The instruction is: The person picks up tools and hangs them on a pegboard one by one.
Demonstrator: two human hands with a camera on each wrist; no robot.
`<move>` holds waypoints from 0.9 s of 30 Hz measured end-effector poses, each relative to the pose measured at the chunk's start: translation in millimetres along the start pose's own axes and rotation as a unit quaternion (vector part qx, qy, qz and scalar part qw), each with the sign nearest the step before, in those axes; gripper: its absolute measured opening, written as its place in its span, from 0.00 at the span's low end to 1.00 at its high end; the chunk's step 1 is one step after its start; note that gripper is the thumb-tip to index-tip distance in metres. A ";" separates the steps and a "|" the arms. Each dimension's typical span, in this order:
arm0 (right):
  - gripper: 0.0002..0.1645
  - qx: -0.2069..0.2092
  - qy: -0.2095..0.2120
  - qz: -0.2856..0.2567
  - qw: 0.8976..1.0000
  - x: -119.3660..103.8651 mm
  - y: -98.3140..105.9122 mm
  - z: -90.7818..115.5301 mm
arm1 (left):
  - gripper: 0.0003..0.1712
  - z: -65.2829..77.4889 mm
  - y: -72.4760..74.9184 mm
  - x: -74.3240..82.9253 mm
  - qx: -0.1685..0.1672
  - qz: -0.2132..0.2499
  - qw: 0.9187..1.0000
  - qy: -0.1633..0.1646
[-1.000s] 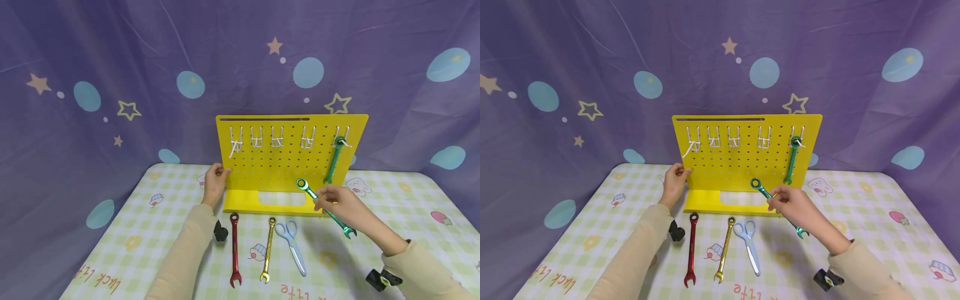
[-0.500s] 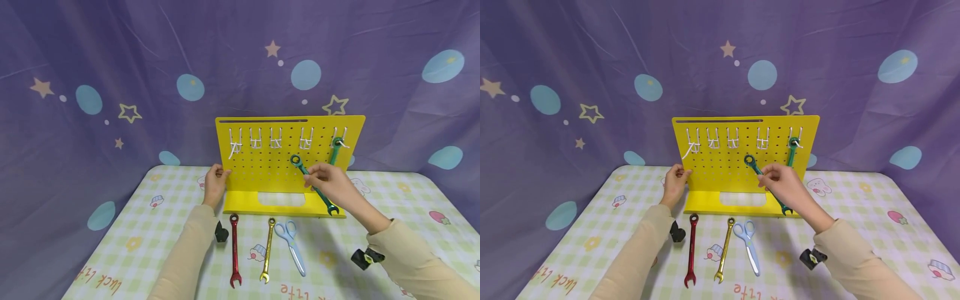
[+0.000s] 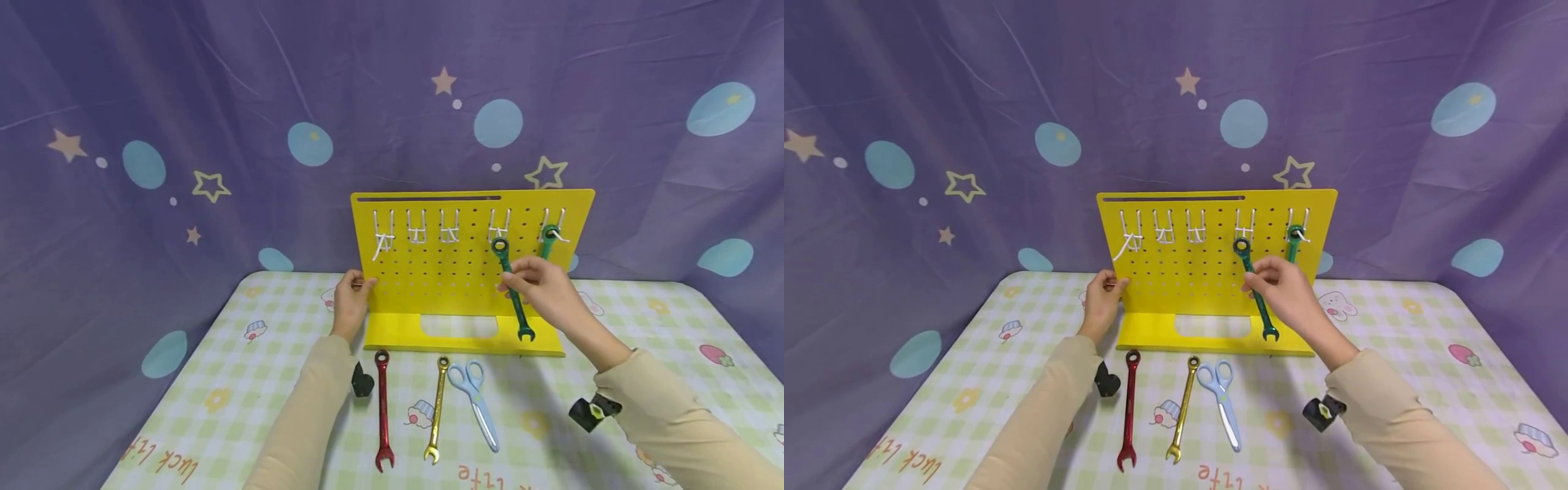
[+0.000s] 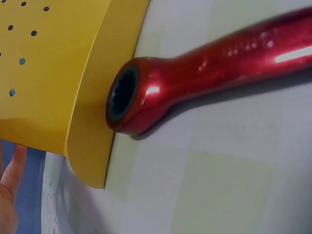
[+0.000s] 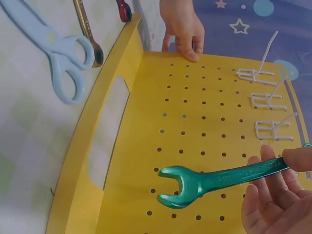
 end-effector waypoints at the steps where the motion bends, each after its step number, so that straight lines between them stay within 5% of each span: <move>1: 0.17 0.000 0.000 0.002 1.000 1.1 0.3 -0.3 | 0.11 0.2 -0.1 -0.4 0.000 0.001 1.000 -0.001; 27: 0.17 0.001 0.001 0.002 1.000 20.9 3.1 -11.4 | 0.11 0.8 -0.6 -2.2 -0.008 0.008 1.000 0.000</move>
Point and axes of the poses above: each hand's wrist, its own z-axis away from the middle knuckle, its own y-axis out of the back of the hand, x = y × z, the point moved 2 cm from there along -z, towards the middle knuckle, and after that the axes turned 11 degrees about -z, right-handed, at the moved point
